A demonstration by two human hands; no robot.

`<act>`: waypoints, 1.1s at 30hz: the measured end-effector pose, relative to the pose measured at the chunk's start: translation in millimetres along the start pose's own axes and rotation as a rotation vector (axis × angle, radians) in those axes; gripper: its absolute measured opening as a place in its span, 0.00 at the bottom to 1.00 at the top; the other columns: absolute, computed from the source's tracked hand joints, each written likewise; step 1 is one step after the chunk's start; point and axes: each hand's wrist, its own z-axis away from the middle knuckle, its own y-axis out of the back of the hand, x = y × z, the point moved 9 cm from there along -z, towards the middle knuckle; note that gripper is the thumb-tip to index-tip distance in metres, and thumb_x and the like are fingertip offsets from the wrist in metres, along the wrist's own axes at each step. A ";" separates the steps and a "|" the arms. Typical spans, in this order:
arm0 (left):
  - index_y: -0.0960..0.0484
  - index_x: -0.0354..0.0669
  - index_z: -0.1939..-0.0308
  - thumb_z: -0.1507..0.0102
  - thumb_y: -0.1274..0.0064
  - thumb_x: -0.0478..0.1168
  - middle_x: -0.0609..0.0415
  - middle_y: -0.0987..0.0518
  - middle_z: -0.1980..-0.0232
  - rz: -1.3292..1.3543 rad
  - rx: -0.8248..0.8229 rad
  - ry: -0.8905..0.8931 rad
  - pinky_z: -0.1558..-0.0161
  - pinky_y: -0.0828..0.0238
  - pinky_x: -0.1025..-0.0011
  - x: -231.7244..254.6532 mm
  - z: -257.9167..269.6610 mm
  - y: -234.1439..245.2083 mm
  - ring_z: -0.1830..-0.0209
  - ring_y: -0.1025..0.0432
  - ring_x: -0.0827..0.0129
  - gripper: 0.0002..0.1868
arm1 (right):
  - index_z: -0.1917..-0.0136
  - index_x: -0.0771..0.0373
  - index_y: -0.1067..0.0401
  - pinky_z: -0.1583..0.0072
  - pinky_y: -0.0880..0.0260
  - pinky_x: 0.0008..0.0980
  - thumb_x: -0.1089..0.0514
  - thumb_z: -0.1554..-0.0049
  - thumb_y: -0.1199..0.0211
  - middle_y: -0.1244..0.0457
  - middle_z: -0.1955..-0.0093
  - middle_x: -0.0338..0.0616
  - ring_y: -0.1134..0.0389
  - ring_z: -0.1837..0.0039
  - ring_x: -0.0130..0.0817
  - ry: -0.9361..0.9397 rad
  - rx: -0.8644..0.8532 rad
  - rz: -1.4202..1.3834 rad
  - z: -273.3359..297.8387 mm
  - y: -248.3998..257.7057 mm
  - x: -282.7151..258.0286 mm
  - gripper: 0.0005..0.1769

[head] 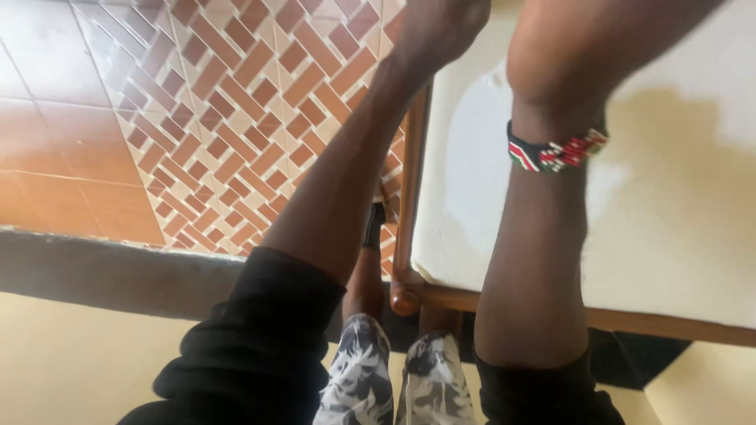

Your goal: Repairing or reinforcing the support slats of a wooden bed frame using a wooden block.

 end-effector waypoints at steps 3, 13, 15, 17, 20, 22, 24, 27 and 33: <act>0.20 0.34 0.53 0.35 0.43 0.36 0.44 0.19 0.61 0.099 0.225 -0.284 0.58 0.27 0.57 45.2 0.1 32.6 0.60 0.24 0.51 0.10 | 0.55 0.71 0.38 0.64 0.46 0.36 0.62 0.30 0.41 0.43 0.68 0.48 0.42 0.70 0.36 0.117 0.021 0.105 -18.5 -6.1 -38.8 0.14; 0.23 0.34 0.59 0.35 0.42 0.38 0.45 0.23 0.65 0.152 0.224 -0.460 0.63 0.33 0.60 113.9 38.7 87.1 0.65 0.29 0.54 0.10 | 0.64 0.63 0.30 0.61 0.44 0.34 0.54 0.28 0.43 0.41 0.68 0.43 0.38 0.68 0.34 0.286 -0.220 0.202 -2.5 -72.6 -68.6 0.22; 0.23 0.34 0.59 0.35 0.42 0.38 0.45 0.23 0.65 0.118 0.236 -0.489 0.63 0.33 0.60 115.4 22.5 93.6 0.66 0.29 0.54 0.09 | 0.73 0.61 0.40 0.65 0.54 0.36 0.52 0.37 0.35 0.49 0.75 0.41 0.48 0.72 0.36 0.233 -0.194 0.206 -6.2 -63.7 -71.7 0.27; 0.23 0.35 0.59 0.34 0.42 0.38 0.45 0.23 0.66 0.098 0.248 -0.511 0.64 0.33 0.60 117.2 1.4 95.5 0.66 0.29 0.55 0.09 | 0.70 0.61 0.38 0.63 0.51 0.36 0.51 0.35 0.37 0.48 0.73 0.41 0.46 0.69 0.37 0.297 -0.237 0.199 -15.4 -64.8 -68.6 0.25; 0.22 0.35 0.60 0.34 0.41 0.37 0.46 0.23 0.66 0.112 0.227 -0.466 0.65 0.33 0.60 121.2 21.2 85.1 0.67 0.29 0.55 0.08 | 0.64 0.59 0.33 0.56 0.43 0.37 0.49 0.31 0.41 0.44 0.67 0.42 0.41 0.63 0.40 0.325 -0.354 0.195 -2.2 -64.8 -68.4 0.21; 0.22 0.35 0.60 0.33 0.41 0.37 0.46 0.23 0.67 0.087 0.220 -0.430 0.65 0.33 0.60 121.9 29.7 91.0 0.68 0.29 0.55 0.08 | 0.60 0.59 0.29 0.52 0.38 0.38 0.48 0.29 0.43 0.42 0.63 0.43 0.38 0.60 0.42 0.343 -0.423 0.155 7.9 -69.6 -72.9 0.20; 0.22 0.36 0.61 0.33 0.41 0.37 0.46 0.24 0.67 0.045 0.241 -0.487 0.66 0.33 0.60 125.4 2.5 99.4 0.69 0.29 0.55 0.08 | 0.70 0.65 0.41 0.56 0.41 0.36 0.45 0.36 0.37 0.47 0.70 0.46 0.41 0.64 0.42 0.300 -0.200 0.189 -1.7 -51.5 -66.5 0.30; 0.22 0.36 0.61 0.32 0.41 0.36 0.46 0.24 0.68 0.018 0.232 -0.483 0.66 0.33 0.60 130.3 0.6 106.6 0.70 0.29 0.55 0.07 | 0.68 0.67 0.38 0.53 0.36 0.37 0.47 0.30 0.39 0.46 0.69 0.46 0.39 0.63 0.41 0.251 -0.064 0.056 -4.0 -29.9 -65.4 0.29; 0.21 0.37 0.62 0.31 0.41 0.35 0.47 0.24 0.69 -0.038 0.228 -0.462 0.68 0.33 0.60 128.5 -0.9 114.6 0.72 0.29 0.55 0.07 | 0.74 0.61 0.46 0.57 0.39 0.40 0.52 0.36 0.40 0.48 0.75 0.41 0.43 0.68 0.38 0.025 0.030 0.067 23.5 -17.8 -73.7 0.29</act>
